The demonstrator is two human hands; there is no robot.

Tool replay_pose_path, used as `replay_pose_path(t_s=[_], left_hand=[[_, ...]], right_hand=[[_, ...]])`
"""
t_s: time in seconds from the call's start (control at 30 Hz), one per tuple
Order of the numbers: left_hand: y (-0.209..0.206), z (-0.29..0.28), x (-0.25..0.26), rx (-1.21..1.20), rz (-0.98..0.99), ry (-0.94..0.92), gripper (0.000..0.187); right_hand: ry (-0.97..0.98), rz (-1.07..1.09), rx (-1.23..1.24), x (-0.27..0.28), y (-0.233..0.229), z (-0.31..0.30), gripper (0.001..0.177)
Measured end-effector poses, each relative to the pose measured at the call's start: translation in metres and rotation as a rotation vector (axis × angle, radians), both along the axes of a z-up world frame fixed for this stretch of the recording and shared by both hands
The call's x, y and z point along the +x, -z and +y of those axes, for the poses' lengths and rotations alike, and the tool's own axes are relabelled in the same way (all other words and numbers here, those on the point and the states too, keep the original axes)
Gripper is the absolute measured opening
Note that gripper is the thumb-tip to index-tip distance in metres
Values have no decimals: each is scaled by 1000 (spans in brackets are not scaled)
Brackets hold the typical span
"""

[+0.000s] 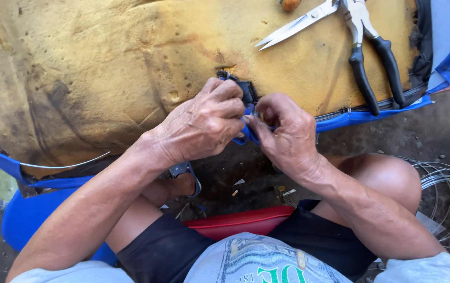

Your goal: Securing blue upholstery fabric to a foam seat base using wire and pliers

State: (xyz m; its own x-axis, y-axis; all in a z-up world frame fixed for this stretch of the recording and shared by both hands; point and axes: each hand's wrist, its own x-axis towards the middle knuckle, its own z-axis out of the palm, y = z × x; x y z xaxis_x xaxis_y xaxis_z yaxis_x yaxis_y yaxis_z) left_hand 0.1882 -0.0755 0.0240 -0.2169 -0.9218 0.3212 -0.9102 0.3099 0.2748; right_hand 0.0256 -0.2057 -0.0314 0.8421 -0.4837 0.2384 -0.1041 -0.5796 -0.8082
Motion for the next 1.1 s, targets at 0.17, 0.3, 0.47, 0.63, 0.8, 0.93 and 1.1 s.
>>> replay_pose_path(t_s=[0.17,0.3,0.47,0.63,0.8,0.93,1.1], left_hand=[[3,1,-3,-50,46,-28,26],[26,-4,-8,-127,18,-134,33],[22,-6,-10,-25,-41,-158,29],[25,-9,-7,92,12,-160,24],[27,-12,-6,99,29,-173,25],[27,-14,-6,116,14,-183,26],[24,-28,-15,91,-31,-163,24]], right_hand=[[-89,4,-191,-2,3,-2,6],[-262,162,-60,-7,-14,-13,17],[-448,291,4,-5,-24,-33,19],[-544,197,110,-13,-16,-46,18],[-310,-104,101,-36,-21,-56,20],[-255,-68,-262,-44,-4,-31,23],[-114,-39,-392,-43,13,-9,20]])
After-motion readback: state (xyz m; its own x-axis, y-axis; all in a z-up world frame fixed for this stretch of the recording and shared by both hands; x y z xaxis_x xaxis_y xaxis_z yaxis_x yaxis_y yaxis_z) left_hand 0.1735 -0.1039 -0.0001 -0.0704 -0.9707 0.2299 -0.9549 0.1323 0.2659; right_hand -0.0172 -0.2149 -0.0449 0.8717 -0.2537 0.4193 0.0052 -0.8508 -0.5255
